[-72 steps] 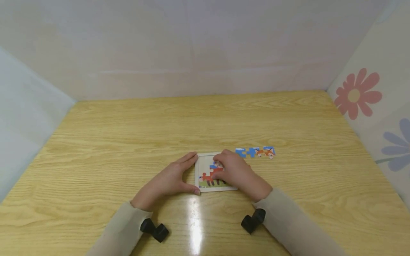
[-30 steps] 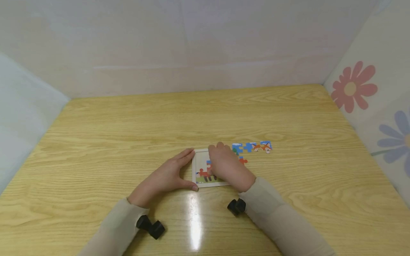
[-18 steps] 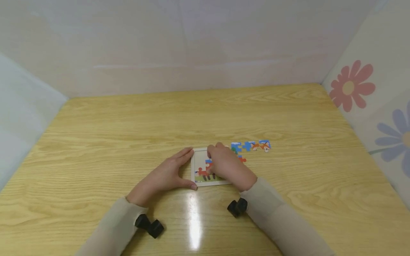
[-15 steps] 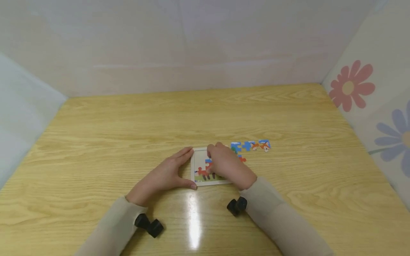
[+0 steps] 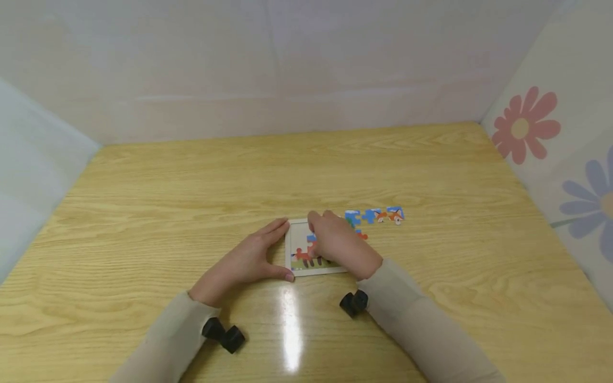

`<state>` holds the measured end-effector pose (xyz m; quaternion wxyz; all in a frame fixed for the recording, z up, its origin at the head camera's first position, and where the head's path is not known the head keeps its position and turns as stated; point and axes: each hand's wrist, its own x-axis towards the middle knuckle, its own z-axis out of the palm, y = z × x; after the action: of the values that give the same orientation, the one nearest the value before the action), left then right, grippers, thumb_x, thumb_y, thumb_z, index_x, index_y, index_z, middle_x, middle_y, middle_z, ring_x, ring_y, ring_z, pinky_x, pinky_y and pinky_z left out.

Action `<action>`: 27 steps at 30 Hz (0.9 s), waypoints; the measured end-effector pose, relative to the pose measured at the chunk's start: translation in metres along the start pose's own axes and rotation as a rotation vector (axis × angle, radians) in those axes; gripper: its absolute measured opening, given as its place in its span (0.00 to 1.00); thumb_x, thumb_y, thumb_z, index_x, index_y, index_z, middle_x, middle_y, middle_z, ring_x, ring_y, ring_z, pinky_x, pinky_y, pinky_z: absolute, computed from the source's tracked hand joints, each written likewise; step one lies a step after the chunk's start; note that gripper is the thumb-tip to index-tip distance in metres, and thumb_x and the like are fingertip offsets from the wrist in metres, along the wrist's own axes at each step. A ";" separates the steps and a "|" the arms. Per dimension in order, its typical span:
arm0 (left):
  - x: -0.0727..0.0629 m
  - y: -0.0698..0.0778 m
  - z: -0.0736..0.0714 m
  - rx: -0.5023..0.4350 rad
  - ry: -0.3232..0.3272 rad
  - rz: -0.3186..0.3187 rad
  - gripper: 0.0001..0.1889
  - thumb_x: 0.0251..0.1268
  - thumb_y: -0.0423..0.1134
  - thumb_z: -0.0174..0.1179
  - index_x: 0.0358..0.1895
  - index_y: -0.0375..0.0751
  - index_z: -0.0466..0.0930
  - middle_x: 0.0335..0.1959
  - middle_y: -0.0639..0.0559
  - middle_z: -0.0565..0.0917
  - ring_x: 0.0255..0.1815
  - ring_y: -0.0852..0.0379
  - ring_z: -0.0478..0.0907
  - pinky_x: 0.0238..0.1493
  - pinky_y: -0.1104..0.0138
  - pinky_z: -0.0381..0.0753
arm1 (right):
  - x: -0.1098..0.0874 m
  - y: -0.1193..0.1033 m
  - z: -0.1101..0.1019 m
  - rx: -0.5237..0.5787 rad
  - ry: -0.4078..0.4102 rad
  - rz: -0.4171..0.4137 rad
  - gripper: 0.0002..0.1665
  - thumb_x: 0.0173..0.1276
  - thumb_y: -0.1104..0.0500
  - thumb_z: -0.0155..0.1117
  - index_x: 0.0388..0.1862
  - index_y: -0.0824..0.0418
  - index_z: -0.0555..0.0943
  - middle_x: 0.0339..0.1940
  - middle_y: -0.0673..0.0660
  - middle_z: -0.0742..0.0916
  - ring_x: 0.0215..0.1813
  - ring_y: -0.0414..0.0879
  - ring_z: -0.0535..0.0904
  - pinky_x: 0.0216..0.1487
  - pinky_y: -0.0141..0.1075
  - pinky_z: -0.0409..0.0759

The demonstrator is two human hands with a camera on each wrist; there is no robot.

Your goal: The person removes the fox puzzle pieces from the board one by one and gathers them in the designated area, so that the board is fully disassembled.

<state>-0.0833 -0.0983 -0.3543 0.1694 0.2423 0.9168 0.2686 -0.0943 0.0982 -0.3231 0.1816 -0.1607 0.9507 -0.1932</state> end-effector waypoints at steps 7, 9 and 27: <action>0.000 -0.001 0.001 -0.006 -0.004 -0.002 0.56 0.39 0.57 0.73 0.72 0.39 0.52 0.74 0.50 0.51 0.74 0.53 0.46 0.70 0.58 0.55 | -0.005 -0.004 0.004 -0.012 0.039 0.016 0.23 0.52 0.55 0.72 0.35 0.60 0.67 0.29 0.55 0.73 0.29 0.48 0.68 0.28 0.35 0.65; 0.000 -0.002 0.002 -0.011 -0.003 -0.004 0.56 0.39 0.57 0.73 0.72 0.39 0.52 0.74 0.50 0.50 0.74 0.53 0.46 0.70 0.58 0.55 | -0.007 -0.004 0.005 -0.020 0.061 0.002 0.24 0.51 0.55 0.73 0.35 0.61 0.67 0.29 0.55 0.72 0.29 0.48 0.68 0.28 0.35 0.66; 0.001 -0.004 0.003 0.006 0.001 0.014 0.56 0.38 0.58 0.72 0.72 0.38 0.53 0.74 0.50 0.51 0.74 0.52 0.47 0.70 0.57 0.55 | -0.013 0.016 0.032 0.380 0.228 -0.064 0.21 0.55 0.62 0.69 0.43 0.54 0.69 0.17 0.51 0.73 0.18 0.41 0.64 0.21 0.32 0.63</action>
<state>-0.0843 -0.0996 -0.3596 0.1664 0.2490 0.9160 0.2670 -0.0734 0.1073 -0.3535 0.0935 -0.1307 0.9060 -0.3915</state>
